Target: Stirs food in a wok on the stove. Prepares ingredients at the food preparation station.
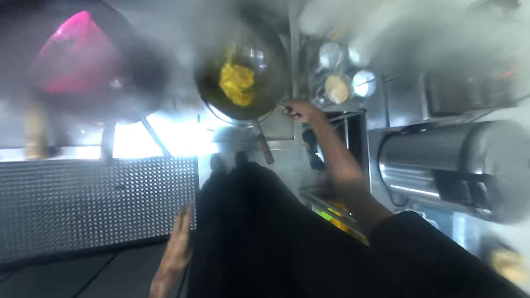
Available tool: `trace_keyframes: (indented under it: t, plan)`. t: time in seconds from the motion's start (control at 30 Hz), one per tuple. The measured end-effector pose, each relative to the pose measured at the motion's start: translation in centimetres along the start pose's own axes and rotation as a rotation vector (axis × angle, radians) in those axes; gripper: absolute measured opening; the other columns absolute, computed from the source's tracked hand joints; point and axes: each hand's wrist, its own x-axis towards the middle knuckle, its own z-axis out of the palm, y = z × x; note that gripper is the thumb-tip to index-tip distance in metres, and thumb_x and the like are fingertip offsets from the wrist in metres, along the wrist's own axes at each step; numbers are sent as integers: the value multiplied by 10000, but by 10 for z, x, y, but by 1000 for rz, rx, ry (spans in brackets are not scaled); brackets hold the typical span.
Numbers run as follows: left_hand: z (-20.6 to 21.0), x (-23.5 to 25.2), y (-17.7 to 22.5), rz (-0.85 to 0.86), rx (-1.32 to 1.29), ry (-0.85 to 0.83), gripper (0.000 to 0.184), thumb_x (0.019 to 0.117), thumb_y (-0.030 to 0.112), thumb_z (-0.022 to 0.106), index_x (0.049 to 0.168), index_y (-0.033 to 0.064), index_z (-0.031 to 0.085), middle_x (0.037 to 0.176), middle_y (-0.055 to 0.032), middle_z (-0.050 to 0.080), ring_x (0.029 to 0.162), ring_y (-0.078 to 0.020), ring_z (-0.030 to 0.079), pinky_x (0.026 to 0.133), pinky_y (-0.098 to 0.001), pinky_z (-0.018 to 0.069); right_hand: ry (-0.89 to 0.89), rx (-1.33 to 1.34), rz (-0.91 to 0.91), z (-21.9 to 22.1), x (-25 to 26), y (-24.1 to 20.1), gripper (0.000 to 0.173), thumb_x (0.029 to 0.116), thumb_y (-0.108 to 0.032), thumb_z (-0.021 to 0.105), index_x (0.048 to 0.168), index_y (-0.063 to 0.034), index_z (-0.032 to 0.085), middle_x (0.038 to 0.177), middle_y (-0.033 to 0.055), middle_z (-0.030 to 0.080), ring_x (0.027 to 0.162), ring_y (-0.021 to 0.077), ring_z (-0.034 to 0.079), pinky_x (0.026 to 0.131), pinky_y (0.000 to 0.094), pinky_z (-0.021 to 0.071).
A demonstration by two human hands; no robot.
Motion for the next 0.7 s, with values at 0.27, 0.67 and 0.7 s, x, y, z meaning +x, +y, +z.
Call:
trace_keyframes:
  t: [0.27,0.67,0.7]
  plan:
    - [34,-10,41,82,-252,85,639,1097,342,309,1581,-70,245,1647,-253,254,1544,-386,221,1253,-536,196,125,-763,-461,9,-62,-18,436,1081,-272,530,1507,-177,532,1263,188,677,988,304,694,867,513,568]
    - [17,34,27,785,125,71,540,972,120,453,1503,221,447,1616,-81,386,1519,-309,307,1214,-556,302,2,44,44,22,-52,-6,230,1069,-337,510,1149,-128,563,728,-29,557,420,-10,345,355,129,279]
    - [16,35,27,793,124,63,528,984,121,448,1503,219,447,1616,-83,387,1517,-305,314,1215,-551,308,-32,130,17,34,-40,1,220,1066,-350,515,1117,-142,567,717,-43,547,416,-19,333,350,123,276]
